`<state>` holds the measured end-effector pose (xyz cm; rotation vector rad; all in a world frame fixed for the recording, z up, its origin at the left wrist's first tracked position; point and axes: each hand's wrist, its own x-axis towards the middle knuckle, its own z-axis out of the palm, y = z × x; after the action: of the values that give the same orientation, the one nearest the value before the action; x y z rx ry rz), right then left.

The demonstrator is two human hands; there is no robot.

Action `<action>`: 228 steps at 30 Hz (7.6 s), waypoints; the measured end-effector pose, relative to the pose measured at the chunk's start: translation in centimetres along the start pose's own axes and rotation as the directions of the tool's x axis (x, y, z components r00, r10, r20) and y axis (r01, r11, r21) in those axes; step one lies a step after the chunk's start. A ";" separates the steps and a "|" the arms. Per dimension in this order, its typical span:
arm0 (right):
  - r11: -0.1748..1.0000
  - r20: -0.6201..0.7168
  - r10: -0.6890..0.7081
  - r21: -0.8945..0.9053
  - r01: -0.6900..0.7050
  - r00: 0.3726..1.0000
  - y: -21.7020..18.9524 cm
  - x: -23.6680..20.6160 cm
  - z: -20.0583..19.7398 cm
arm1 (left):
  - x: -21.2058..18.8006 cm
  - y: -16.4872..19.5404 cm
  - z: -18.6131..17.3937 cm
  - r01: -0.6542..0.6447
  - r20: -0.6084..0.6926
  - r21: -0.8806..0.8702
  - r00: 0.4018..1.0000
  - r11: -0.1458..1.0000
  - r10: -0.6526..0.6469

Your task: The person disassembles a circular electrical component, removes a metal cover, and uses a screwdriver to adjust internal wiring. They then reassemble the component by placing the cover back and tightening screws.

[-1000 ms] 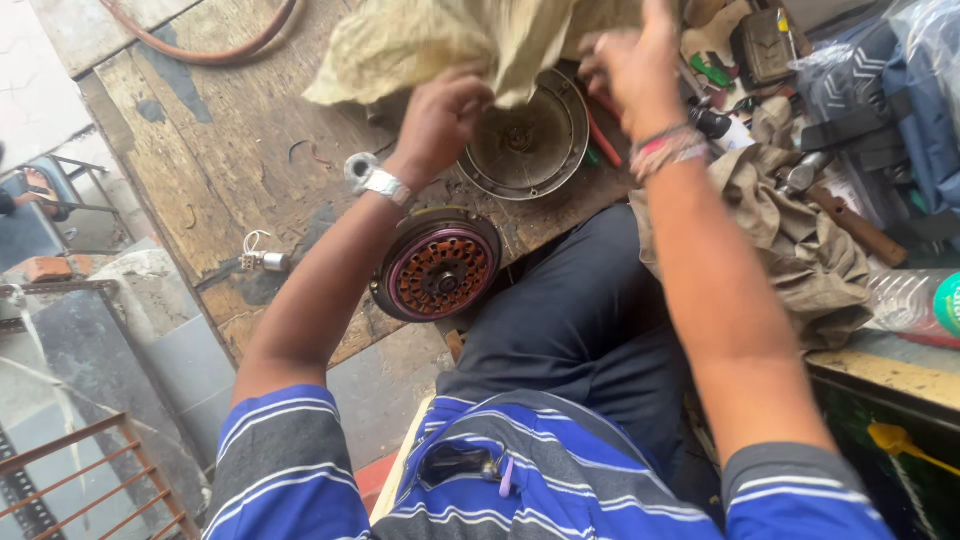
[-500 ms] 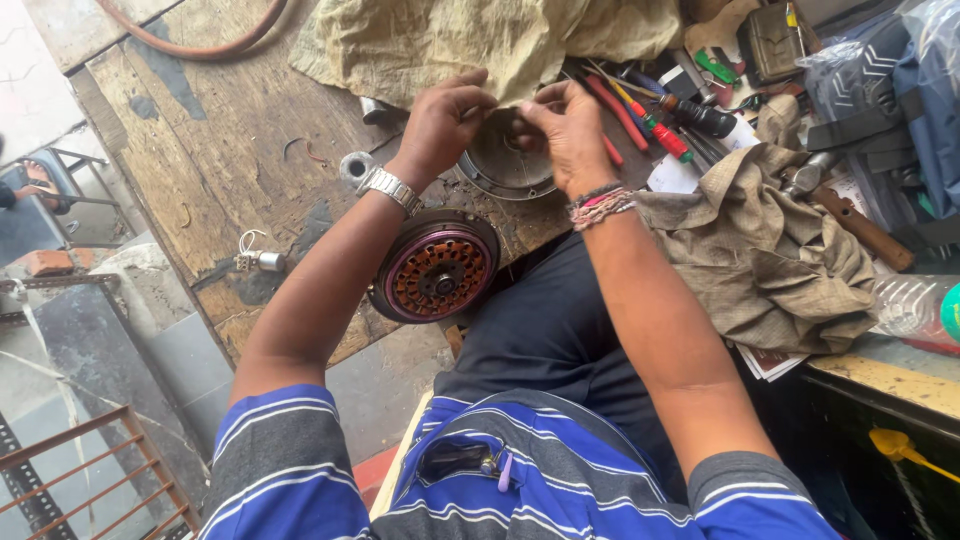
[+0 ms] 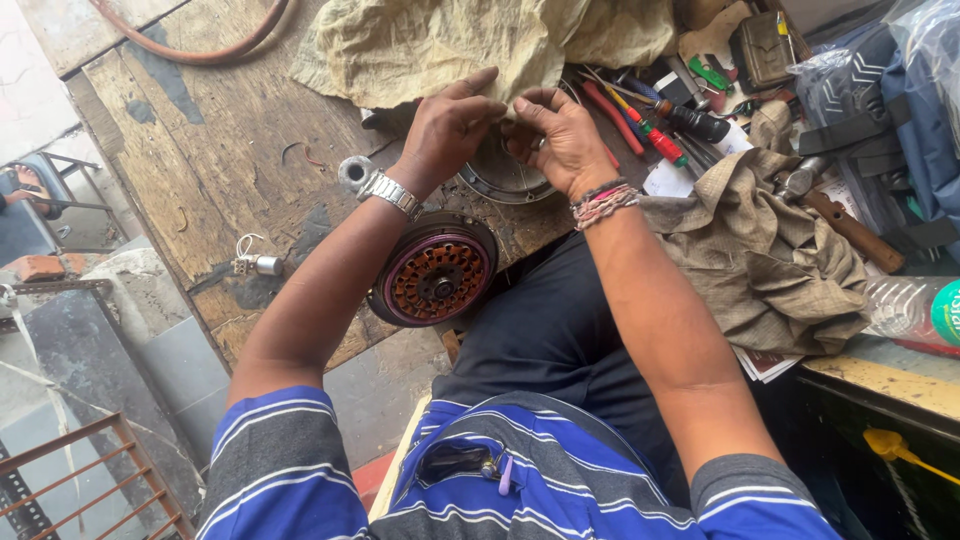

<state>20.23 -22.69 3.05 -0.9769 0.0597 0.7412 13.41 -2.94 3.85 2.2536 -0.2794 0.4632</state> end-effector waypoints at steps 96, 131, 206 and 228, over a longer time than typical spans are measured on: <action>0.032 0.255 -0.757 -0.905 0.424 0.601 2.5 -13.0 -3.8 | -18.8 5.2 -6.0 0.590 0.061 -0.310 0.795 0.746 -0.603; 0.279 0.490 -0.520 -0.677 0.681 0.700 7.3 -9.1 4.5 | -12.8 0.3 -4.3 0.453 -0.439 0.130 0.824 0.882 -0.359; -0.457 -0.242 -0.350 -0.799 -0.391 0.905 -16.9 -13.9 -23.1 | -12.4 2.6 -6.6 0.496 -0.391 -0.022 0.795 0.868 -0.464; 0.844 0.145 -0.034 -0.526 0.106 0.989 7.1 -13.7 6.1 | -12.1 1.9 -5.5 0.515 -0.398 0.053 0.797 0.855 -0.455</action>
<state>4.00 -23.02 6.38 -1.4515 -0.3140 0.7681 0.41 0.56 3.51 2.2192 0.5496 0.6330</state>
